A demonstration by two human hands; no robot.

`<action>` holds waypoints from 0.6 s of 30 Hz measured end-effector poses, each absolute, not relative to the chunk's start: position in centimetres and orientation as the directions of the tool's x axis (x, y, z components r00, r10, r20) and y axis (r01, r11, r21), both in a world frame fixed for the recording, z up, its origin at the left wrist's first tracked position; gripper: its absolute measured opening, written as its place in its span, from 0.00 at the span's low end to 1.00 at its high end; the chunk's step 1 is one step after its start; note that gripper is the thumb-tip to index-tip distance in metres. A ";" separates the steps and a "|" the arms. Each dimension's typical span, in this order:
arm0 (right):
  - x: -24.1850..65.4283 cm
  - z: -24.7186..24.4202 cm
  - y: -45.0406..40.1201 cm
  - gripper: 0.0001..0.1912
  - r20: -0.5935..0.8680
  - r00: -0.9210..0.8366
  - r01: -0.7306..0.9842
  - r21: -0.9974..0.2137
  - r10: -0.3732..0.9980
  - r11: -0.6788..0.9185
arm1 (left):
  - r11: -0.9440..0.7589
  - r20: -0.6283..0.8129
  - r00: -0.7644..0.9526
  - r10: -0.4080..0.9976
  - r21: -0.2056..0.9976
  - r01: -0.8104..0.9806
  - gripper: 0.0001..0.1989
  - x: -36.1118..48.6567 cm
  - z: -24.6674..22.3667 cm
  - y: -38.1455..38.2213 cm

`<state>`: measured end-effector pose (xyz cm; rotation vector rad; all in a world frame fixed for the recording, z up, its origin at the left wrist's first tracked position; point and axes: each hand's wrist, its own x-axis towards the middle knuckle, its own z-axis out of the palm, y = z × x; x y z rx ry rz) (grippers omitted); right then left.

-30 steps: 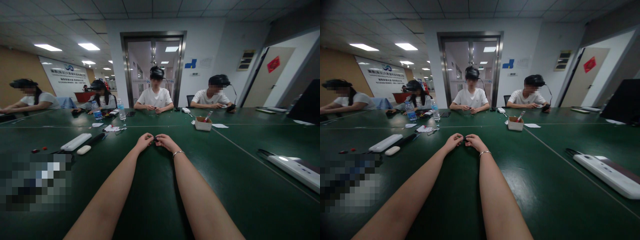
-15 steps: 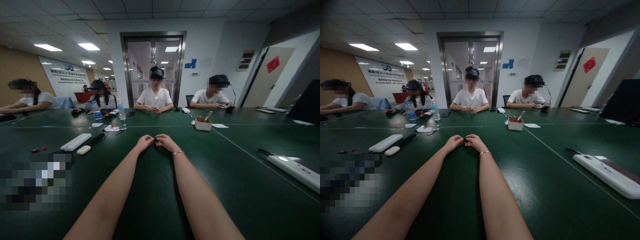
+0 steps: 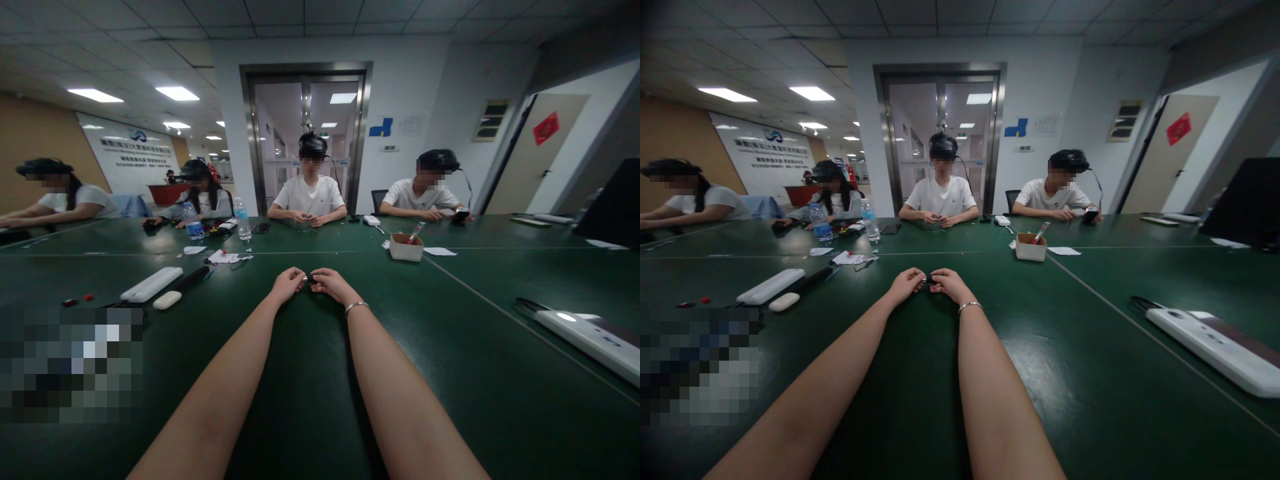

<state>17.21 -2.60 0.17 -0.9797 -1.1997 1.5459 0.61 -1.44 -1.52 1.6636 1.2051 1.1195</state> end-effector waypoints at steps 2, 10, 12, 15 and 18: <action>17.2 0.2 -2.6 0.07 -0.052 -0.264 -0.189 -0.976 0.963 -0.105 | -0.226 0.185 0.167 0.968 0.935 0.273 0.11 0.6 -1.4 -1.5; 17.2 0.2 -2.8 0.07 -0.049 -0.256 -0.187 -0.977 0.965 -0.100 | -0.210 0.158 0.186 0.970 0.930 0.303 0.11 0.6 -1.3 -1.5; 17.2 0.3 -2.8 0.07 -0.053 -0.256 -0.180 -0.978 0.965 -0.101 | -0.218 0.167 0.174 0.970 0.916 0.338 0.13 0.5 -1.4 -1.4; 17.1 0.4 -2.8 0.07 -0.061 -0.252 -0.173 -0.979 0.966 -0.108 | -0.225 0.176 0.155 0.972 0.888 0.401 0.16 0.4 -1.5 -1.4; 17.1 0.4 -2.8 0.07 -0.065 -0.251 -0.170 -0.979 0.966 -0.110 | -0.218 0.177 0.137 0.975 0.888 0.405 0.16 0.4 -1.4 -1.5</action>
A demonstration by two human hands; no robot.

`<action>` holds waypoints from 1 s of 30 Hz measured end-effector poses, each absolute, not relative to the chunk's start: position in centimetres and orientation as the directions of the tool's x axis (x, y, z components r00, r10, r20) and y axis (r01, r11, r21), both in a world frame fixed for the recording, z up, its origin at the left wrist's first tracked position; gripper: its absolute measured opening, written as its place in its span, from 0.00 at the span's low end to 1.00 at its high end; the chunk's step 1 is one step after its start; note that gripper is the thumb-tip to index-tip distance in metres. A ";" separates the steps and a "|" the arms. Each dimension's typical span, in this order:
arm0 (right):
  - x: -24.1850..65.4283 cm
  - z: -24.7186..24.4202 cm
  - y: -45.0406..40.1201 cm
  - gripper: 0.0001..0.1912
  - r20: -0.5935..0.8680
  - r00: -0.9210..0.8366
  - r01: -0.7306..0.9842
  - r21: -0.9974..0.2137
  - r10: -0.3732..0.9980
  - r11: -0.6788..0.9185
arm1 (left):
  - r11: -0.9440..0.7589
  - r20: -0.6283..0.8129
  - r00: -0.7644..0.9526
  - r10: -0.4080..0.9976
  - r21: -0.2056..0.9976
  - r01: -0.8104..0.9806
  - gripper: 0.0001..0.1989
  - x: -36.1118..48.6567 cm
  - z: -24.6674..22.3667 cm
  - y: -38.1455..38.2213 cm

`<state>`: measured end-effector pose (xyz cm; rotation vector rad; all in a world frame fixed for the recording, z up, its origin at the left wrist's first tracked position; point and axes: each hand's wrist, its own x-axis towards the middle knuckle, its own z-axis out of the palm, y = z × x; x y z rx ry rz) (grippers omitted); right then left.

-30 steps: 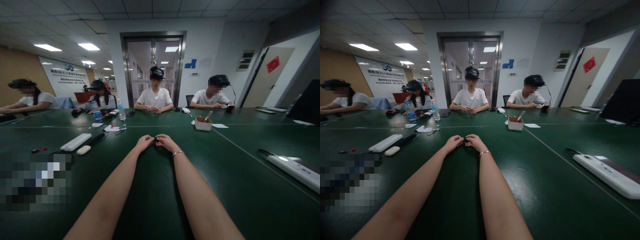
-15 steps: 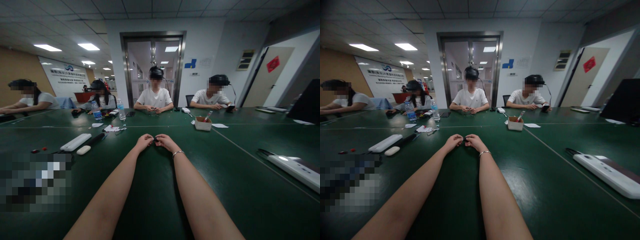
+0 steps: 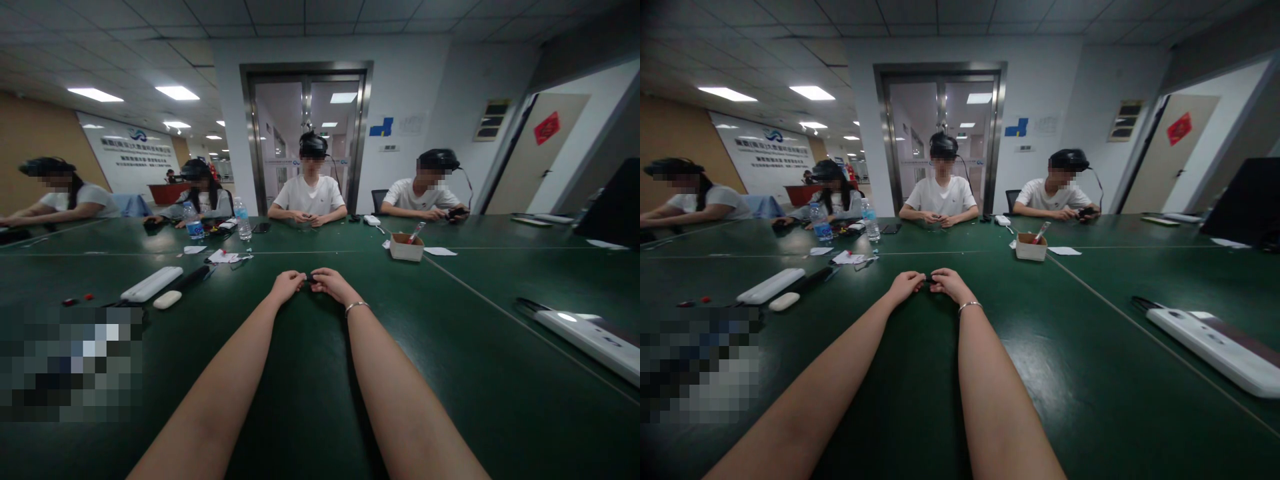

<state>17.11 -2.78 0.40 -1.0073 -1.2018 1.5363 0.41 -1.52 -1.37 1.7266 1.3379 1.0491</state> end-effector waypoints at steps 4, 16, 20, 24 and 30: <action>17.1 0.3 -2.7 0.07 -0.061 -0.253 -0.170 -0.980 0.966 -0.107 | -0.218 0.184 0.132 0.974 0.923 0.316 0.15 0.6 -1.1 -1.8; 17.3 0.3 -2.8 0.06 -0.049 -0.256 -0.190 -0.977 0.965 -0.100 | -0.234 0.187 0.183 0.965 0.929 0.287 0.12 0.4 -1.5 -1.3; 17.3 0.3 -2.8 0.07 -0.057 -0.248 -0.188 -0.976 0.967 -0.106 | -0.234 0.184 0.181 0.966 0.919 0.316 0.12 0.4 -1.8 -0.9; 17.3 0.3 -2.7 0.07 -0.059 -0.249 -0.192 -0.975 0.967 -0.109 | -0.240 0.189 0.179 0.966 0.913 0.331 0.13 0.4 -1.9 -0.8; 17.3 0.2 -2.6 0.07 -0.049 -0.254 -0.203 -0.974 0.966 -0.103 | -0.227 0.177 0.166 0.970 0.903 0.365 0.15 0.4 -1.6 -1.1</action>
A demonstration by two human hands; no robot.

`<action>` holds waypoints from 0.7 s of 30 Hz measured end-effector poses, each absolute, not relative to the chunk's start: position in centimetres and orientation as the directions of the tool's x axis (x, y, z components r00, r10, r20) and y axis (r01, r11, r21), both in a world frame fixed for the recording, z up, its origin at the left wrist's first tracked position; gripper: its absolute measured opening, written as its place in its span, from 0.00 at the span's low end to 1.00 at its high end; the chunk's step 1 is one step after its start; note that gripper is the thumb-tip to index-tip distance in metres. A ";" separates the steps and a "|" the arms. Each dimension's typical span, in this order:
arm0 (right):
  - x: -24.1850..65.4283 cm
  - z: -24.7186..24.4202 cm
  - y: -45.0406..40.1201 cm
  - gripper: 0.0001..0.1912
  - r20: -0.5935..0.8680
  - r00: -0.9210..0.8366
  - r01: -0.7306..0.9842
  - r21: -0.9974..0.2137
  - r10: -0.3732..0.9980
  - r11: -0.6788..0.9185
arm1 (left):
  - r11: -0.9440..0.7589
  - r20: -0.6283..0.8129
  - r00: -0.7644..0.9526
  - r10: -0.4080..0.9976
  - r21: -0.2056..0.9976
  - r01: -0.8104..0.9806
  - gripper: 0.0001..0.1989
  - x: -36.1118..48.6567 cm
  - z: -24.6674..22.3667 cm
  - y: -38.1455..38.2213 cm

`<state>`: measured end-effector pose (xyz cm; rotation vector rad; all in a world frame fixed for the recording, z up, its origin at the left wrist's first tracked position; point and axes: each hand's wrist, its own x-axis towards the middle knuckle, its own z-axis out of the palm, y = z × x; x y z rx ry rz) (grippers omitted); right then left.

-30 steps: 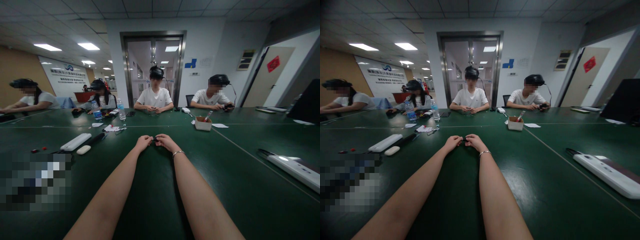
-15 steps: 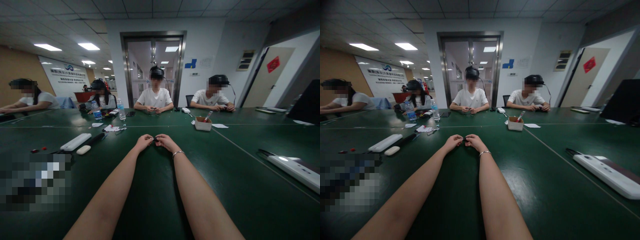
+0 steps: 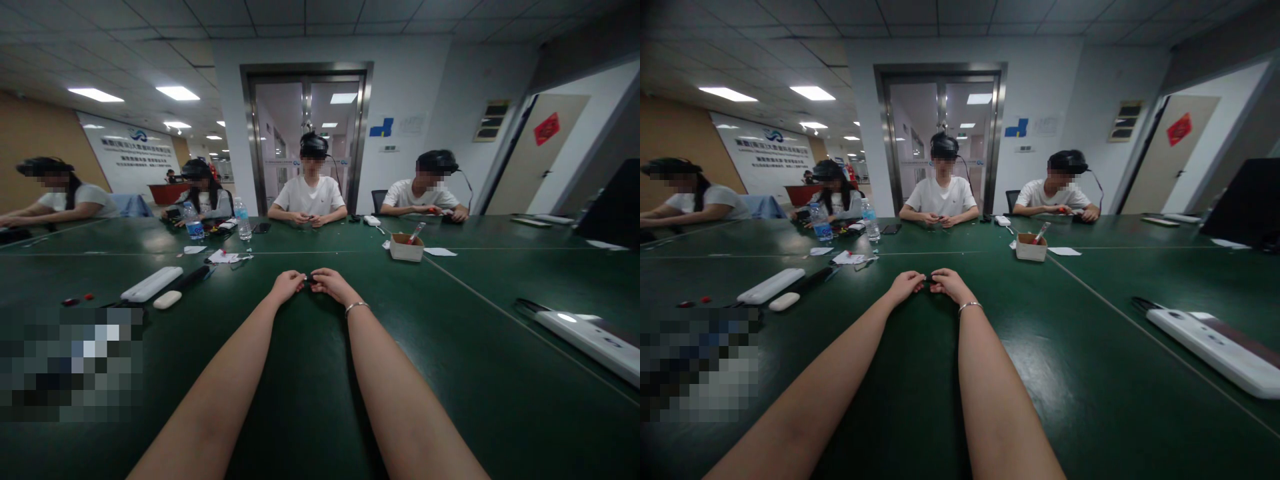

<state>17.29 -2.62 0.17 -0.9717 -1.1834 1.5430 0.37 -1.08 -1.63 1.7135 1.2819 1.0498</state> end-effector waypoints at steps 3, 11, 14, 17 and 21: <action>17.3 0.1 -2.5 0.07 -0.050 -0.251 -0.199 -0.975 0.967 -0.103 | -0.227 0.176 0.162 0.971 0.897 0.380 0.15 0.4 -1.5 -1.2; 17.3 0.0 -2.5 0.07 -0.052 -0.255 -0.193 -0.976 0.966 -0.103 | -0.212 0.164 0.152 0.975 0.898 0.386 0.16 0.4 -1.5 -1.2; 17.3 0.2 -2.6 0.06 -0.049 -0.257 -0.197 -0.975 0.965 -0.102 | -0.206 0.158 0.152 0.976 0.900 0.384 0.17 0.3 -1.7 -1.1; 17.2 0.4 -2.8 0.07 -0.053 -0.258 -0.195 -0.975 0.965 -0.106 | -0.218 0.167 0.159 0.973 0.894 0.392 0.17 0.3 -1.6 -1.1; 17.2 0.3 -2.8 0.06 -0.057 -0.246 -0.194 -0.975 0.968 -0.107 | -0.219 0.171 0.153 0.973 0.893 0.394 0.17 0.5 -1.3 -1.5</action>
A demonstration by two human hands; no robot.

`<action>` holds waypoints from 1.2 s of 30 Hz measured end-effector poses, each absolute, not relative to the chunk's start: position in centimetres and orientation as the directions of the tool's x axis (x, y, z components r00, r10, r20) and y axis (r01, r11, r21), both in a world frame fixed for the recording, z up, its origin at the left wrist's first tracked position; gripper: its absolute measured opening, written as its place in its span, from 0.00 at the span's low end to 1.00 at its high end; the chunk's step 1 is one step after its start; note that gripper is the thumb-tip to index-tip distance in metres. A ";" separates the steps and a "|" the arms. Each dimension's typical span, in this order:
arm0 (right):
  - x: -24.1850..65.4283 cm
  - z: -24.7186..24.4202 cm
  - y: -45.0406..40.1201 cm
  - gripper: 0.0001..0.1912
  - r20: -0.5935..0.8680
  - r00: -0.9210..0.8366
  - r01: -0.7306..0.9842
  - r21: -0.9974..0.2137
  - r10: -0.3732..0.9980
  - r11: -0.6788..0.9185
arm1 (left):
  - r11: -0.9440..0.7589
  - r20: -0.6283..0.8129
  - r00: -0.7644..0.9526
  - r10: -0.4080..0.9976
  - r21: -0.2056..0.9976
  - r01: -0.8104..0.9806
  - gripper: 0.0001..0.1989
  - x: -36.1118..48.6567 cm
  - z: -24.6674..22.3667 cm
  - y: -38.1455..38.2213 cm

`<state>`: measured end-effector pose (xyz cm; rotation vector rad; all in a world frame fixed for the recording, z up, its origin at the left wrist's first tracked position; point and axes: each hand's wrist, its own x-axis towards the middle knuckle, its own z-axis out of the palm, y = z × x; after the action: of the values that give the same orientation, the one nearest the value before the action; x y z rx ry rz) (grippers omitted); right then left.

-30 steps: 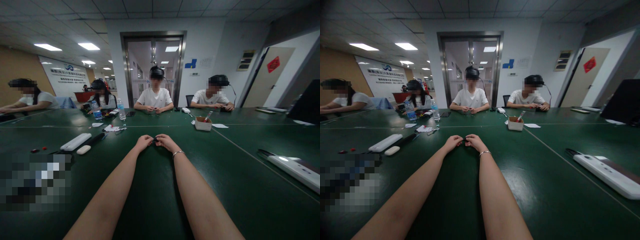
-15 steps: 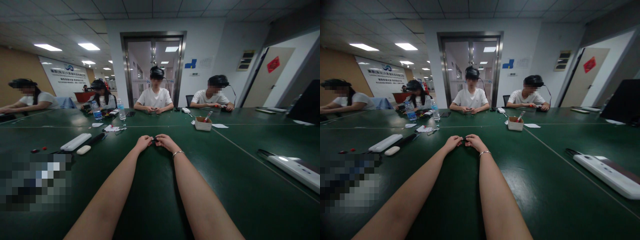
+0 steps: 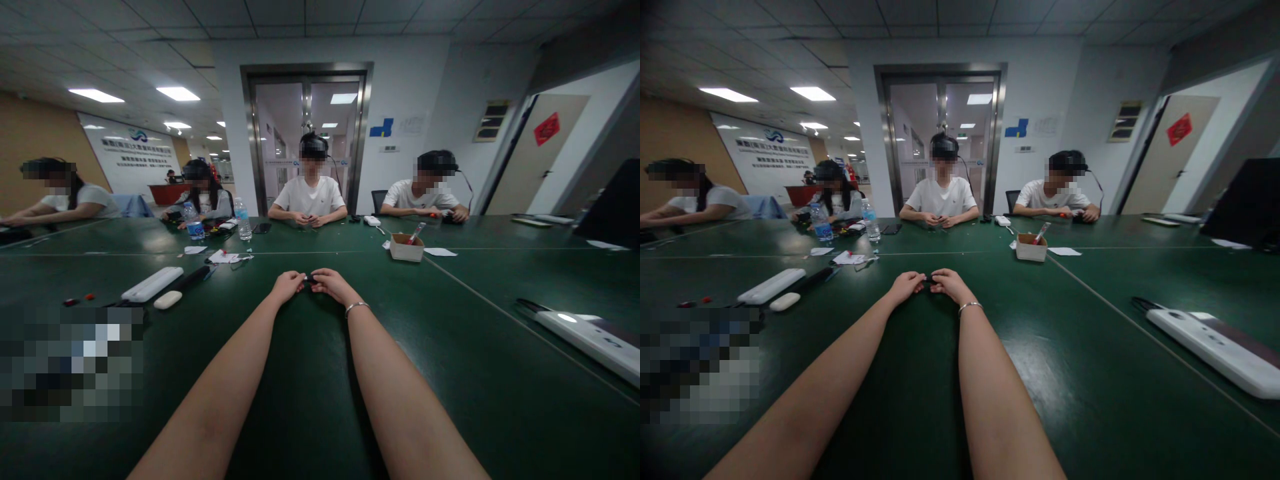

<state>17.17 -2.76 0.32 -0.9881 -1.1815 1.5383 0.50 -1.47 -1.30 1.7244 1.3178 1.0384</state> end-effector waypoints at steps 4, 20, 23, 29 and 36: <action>17.2 0.2 -2.7 0.06 -0.056 -0.245 -0.190 -0.976 0.968 -0.105 | -0.210 0.165 0.145 0.975 0.895 0.394 0.17 0.6 -1.1 -1.7; 17.1 0.4 -2.9 0.07 -0.054 -0.248 -0.185 -0.977 0.967 -0.102 | -0.224 0.193 0.149 0.970 0.947 0.232 0.13 0.5 -1.8 -1.1; 17.2 0.4 -2.9 0.07 -0.052 -0.249 -0.186 -0.977 0.967 -0.100 | -0.208 0.175 0.152 0.973 0.948 0.241 0.12 0.5 -1.6 -1.2; 17.2 0.3 -2.9 0.07 -0.054 -0.248 -0.188 -0.977 0.967 -0.103 | -0.214 0.177 0.161 0.971 0.943 0.256 0.13 0.6 -1.4 -1.4; 17.2 0.2 -2.7 0.07 -0.052 -0.243 -0.195 -0.976 0.969 -0.101 | -0.220 0.175 0.162 0.971 0.919 0.327 0.16 0.4 -1.9 -0.9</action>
<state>17.20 -2.73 0.22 -0.9853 -1.1826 1.5320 0.37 -0.88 -1.93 1.6793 1.2561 1.0700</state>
